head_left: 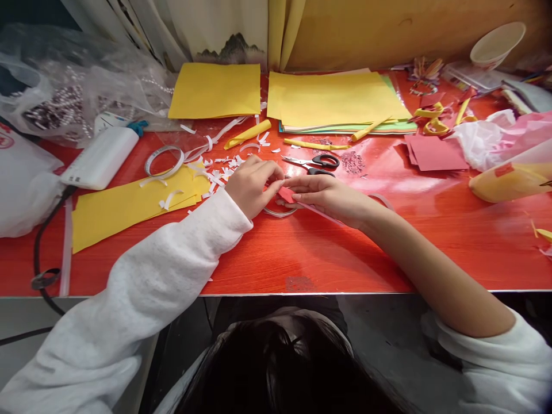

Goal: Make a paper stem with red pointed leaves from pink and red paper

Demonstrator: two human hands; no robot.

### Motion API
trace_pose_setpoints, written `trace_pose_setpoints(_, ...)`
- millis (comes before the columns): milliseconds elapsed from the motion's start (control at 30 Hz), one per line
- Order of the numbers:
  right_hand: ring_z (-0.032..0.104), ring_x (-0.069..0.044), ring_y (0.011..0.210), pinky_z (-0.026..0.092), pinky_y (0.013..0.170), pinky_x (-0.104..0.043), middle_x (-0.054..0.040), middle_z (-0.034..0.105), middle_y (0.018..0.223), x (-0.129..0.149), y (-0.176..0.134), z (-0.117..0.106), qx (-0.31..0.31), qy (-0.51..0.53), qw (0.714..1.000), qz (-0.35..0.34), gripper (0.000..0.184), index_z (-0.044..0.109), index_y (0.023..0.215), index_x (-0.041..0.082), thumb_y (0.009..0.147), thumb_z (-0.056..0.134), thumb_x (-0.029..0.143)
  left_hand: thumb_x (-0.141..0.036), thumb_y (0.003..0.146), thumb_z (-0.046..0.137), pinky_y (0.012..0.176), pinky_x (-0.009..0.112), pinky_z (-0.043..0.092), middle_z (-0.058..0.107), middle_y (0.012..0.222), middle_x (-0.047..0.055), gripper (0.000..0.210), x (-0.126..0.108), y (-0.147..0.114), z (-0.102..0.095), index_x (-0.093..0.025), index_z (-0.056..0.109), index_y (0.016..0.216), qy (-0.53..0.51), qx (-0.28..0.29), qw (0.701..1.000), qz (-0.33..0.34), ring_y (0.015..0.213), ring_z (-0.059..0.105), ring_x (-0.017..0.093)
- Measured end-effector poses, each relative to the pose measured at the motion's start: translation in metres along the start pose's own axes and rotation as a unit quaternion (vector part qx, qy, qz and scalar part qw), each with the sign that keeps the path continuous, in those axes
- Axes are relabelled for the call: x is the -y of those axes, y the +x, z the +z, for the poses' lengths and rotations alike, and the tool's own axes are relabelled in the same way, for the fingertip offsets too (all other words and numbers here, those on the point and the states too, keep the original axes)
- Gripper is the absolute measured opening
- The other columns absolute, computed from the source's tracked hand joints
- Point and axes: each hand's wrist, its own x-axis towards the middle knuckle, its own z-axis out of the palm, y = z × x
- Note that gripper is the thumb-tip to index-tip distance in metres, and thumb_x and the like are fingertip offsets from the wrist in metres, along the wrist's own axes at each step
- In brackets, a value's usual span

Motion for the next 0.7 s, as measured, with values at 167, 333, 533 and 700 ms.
trace_pose_setpoints(167,0.061,-0.015,0.101,0.044,0.098,-0.032,-0.0008,0.068,0.108,-0.001,0.0,-0.001,0.007,0.003,1.0,-0.007,0.027,0.069,0.102,0.024,0.079,0.061,0.013,-0.023,0.079,0.059,0.083,0.034,0.04,0.065,0.08,0.004,0.006,0.002,0.003,-0.003,-0.02,0.061,0.075,-0.018,-0.021,1.0,-0.014,0.086,0.053,0.021)
trace_pose_setpoints(333,0.061,-0.016,0.103,0.044,0.099,-0.034,-0.0021,0.066,0.114,0.004,-0.003,0.003,0.01,-0.014,1.0,-0.009,0.034,0.067,0.109,0.025,0.079,0.06,0.012,-0.031,0.085,0.053,0.078,0.028,0.039,0.063,0.084,0.002,0.015,0.007,0.007,-0.013,-0.02,0.061,0.079,-0.089,-0.049,0.986,-0.129,0.081,0.054,0.016)
trace_pose_setpoints(533,0.061,-0.019,0.106,0.042,0.102,-0.038,-0.006,0.066,0.115,0.006,-0.003,0.005,-0.002,0.011,0.999,-0.045,0.035,0.064,0.114,0.02,0.079,0.062,0.015,-0.043,0.088,0.047,0.065,0.026,0.037,0.058,0.062,0.0,0.036,0.007,0.009,-0.019,-0.018,0.062,0.068,-0.099,0.008,0.977,-0.186,0.064,0.051,0.013)
trace_pose_setpoints(700,0.061,-0.019,0.107,0.041,0.104,-0.038,-0.0065,0.065,0.117,0.005,-0.003,0.005,0.007,0.013,0.998,-0.055,0.035,0.063,0.114,0.019,0.08,0.063,0.018,-0.045,0.087,0.049,0.061,0.024,0.041,0.064,0.067,0.001,0.035,0.004,0.009,-0.019,-0.016,0.064,0.073,-0.21,0.05,0.956,-0.197,0.061,0.054,0.011)
